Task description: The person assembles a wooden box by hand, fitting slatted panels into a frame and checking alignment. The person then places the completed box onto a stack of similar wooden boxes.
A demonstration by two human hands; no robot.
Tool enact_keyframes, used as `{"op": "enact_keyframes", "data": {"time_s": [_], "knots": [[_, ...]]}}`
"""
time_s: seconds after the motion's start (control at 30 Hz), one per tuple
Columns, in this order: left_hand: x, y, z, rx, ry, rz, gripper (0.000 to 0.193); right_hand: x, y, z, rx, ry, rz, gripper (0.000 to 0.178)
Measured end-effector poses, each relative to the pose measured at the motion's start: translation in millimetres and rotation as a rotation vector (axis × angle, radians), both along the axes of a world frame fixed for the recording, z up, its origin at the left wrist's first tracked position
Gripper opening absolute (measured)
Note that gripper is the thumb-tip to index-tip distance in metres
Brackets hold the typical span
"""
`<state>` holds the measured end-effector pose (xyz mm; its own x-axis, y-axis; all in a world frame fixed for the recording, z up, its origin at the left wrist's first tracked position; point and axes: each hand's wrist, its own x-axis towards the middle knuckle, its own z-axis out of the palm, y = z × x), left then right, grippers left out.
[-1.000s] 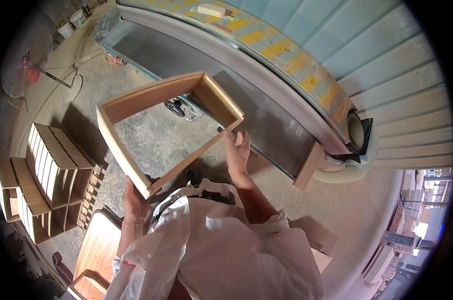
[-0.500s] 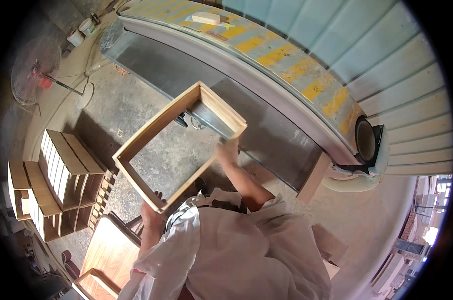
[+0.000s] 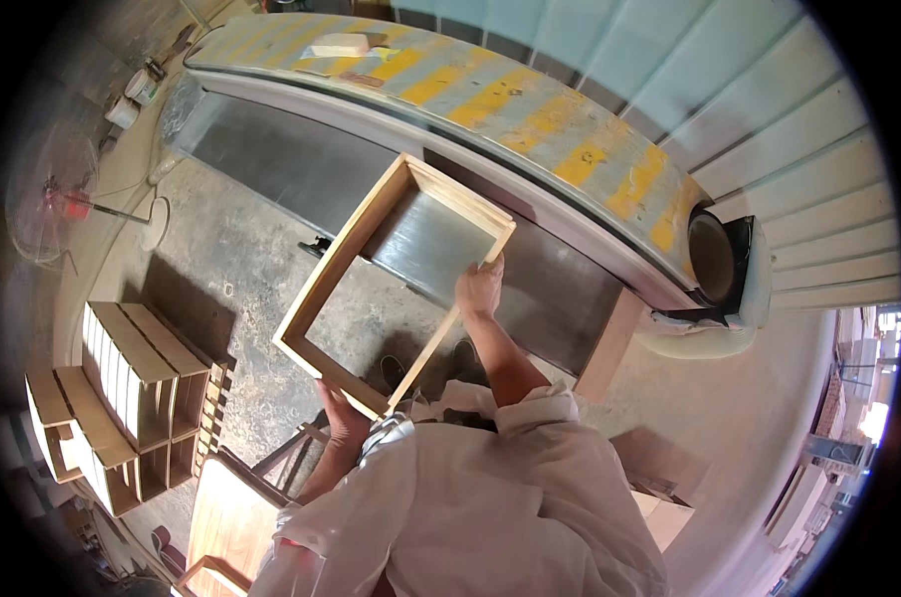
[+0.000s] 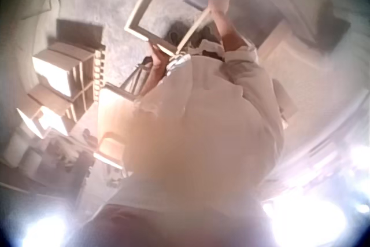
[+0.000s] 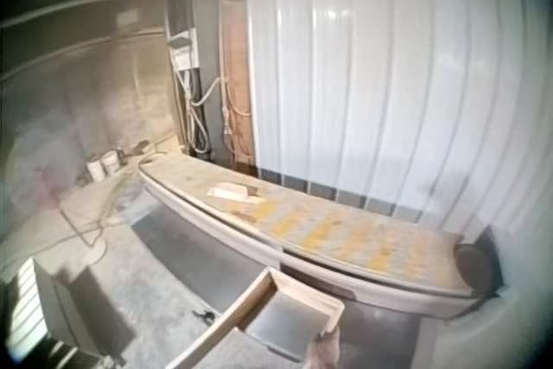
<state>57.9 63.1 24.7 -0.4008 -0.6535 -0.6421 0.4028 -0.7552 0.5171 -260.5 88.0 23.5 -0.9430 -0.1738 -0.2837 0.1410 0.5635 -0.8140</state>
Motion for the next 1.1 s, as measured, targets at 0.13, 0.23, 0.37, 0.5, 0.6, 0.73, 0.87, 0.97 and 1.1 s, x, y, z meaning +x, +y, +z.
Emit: {"op": "enact_keyframes", "data": {"time_s": [0.13, 0.23, 0.37, 0.5, 0.6, 0.73, 0.87, 0.97, 1.1], "knots": [[-18, 10, -7, 0.015, -0.003, -0.035, 0.063, -20, -1, -4, 0.053, 0.073, -0.027, 0.058], [-33, 10, -5, 0.032, -0.014, -0.022, 0.061, -37, -2, -20, 0.035, 0.136, -0.048, 0.056], [-45, 10, -14, -0.058, -0.100, 0.007, 0.066, -51, -7, -23, -0.008, 0.088, -0.048, 0.055], [-57, 12, -25, -0.045, -0.170, 0.061, 0.077, -60, -9, -19, -0.019, 0.075, -0.044, 0.055], [-66, 13, -12, -0.005, -0.191, 0.056, 0.074, -63, -9, -17, -0.032, 0.101, -0.026, 0.056], [-62, 16, -25, -0.096, -0.181, 0.051, 0.068, -65, -11, -20, -0.034, 0.099, -0.044, 0.055], [-85, 18, 4, -0.013, -0.275, 0.149, 0.064, -68, -10, -28, -0.102, 0.094, -0.112, 0.052], [-81, 18, -12, -0.135, -0.326, 0.206, 0.053, -68, -13, -26, -0.127, 0.104, -0.116, 0.050], [-82, 18, -20, -0.263, -0.500, 0.171, 0.040, -74, -12, -30, -0.118, 0.095, -0.067, 0.049]]}}
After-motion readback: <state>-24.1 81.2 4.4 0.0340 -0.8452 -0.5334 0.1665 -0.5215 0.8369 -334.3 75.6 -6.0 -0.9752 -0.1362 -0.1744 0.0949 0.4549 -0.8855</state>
